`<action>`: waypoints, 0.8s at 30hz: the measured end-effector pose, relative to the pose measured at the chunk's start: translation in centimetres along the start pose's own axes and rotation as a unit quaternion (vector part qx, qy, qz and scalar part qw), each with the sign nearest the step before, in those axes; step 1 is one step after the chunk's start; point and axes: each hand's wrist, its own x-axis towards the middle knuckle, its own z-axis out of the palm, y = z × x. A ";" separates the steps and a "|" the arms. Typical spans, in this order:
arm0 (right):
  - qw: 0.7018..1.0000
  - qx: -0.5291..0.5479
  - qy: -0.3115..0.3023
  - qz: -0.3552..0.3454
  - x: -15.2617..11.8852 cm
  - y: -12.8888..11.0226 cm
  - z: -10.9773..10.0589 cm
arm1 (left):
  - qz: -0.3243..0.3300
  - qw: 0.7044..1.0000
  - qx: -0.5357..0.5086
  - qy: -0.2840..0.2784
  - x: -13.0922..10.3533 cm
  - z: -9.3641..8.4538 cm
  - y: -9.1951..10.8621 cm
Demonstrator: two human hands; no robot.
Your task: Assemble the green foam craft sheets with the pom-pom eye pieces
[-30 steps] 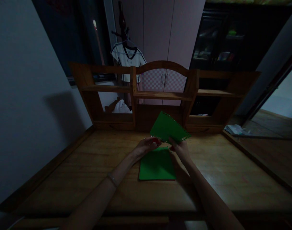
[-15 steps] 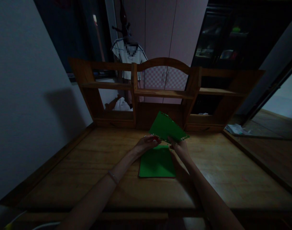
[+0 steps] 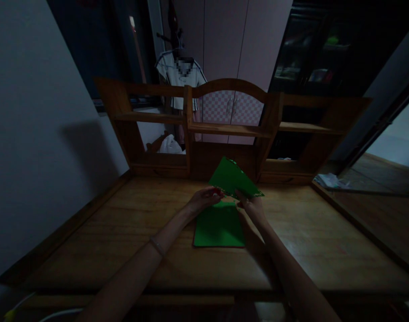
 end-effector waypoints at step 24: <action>1.000 -0.001 0.006 -0.018 0.1 0.6 0.2 | -0.010 0.999 0.022 0.023 -0.4 0.4 0.2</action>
